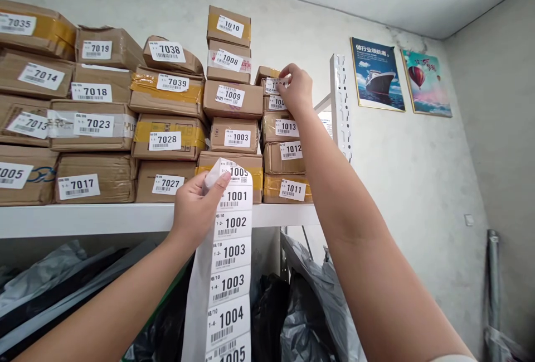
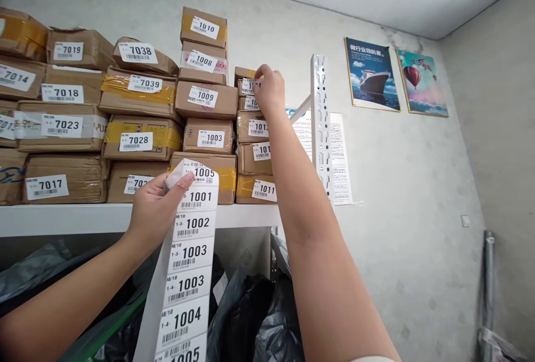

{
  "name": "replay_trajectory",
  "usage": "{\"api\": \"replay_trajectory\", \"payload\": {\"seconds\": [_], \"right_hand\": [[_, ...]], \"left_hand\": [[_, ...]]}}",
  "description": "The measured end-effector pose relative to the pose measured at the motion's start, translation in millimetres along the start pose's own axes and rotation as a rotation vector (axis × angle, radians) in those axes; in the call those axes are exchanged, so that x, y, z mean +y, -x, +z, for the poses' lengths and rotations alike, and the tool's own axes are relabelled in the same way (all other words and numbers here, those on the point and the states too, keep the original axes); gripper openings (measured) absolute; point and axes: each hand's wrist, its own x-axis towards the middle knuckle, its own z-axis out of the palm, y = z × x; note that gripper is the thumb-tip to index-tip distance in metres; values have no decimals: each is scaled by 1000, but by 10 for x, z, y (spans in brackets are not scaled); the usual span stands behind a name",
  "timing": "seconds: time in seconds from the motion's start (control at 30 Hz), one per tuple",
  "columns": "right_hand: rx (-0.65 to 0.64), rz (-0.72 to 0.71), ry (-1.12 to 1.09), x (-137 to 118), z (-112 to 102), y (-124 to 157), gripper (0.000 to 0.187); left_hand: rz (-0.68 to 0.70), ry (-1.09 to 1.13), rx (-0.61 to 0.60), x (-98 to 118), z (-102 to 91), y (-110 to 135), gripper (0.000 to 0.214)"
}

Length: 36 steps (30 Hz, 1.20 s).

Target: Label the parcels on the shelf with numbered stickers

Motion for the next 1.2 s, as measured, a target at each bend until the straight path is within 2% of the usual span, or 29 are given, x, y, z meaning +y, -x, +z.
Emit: {"api": "replay_trajectory", "payload": {"seconds": [0.2, 0.3, 0.37, 0.47, 0.57, 0.73, 0.83, 0.87, 0.9, 0.97, 1.03, 1.07, 1.13, 1.2], "right_hand": [[64, -42, 63, 53, 53, -32, 56], [96, 34, 76, 71, 86, -96, 62], [41, 142, 52, 82, 95, -130, 56], [-74, 240, 22, 111, 97, -150, 37], [-73, 230, 24, 161, 102, -163, 20], [-45, 224, 5, 153, 23, -126, 19], [21, 90, -121, -60, -163, 168, 32], [-11, 12, -215, -164, -235, 331, 34], [-98, -66, -331, -273, -300, 516, 33], [-424, -167, -575, -468, -389, 905, 33], [-643, -143, -741, -588, -405, 1231, 30], [-674, -96, -802, -613, -392, 1346, 27], [-624, 23, -901, -607, -352, 1474, 23], [-557, 129, -967, -563, -324, 1504, 27]], "left_hand": [[-13, -2, 21, -42, -15, -21, 42], [-25, 6, 26, -63, -28, -31, 43], [-25, 15, 20, -81, -41, -34, 42], [-29, 27, 8, -95, -62, -31, 41], [-34, 20, 9, -85, -71, -27, 41], [-10, -21, 53, -63, -56, -68, 43], [6, -13, 43, -51, -43, -125, 41], [14, -6, 28, -42, -37, -144, 39], [30, 4, 12, -30, -28, -160, 38], [86, 35, -6, 7, -1, -185, 36], [147, 50, -12, 58, 38, -202, 35], [167, 40, -21, 86, 59, -210, 36], [177, -7, -69, 139, 104, -227, 34], [157, -46, -131, 181, 154, -252, 35]]}}
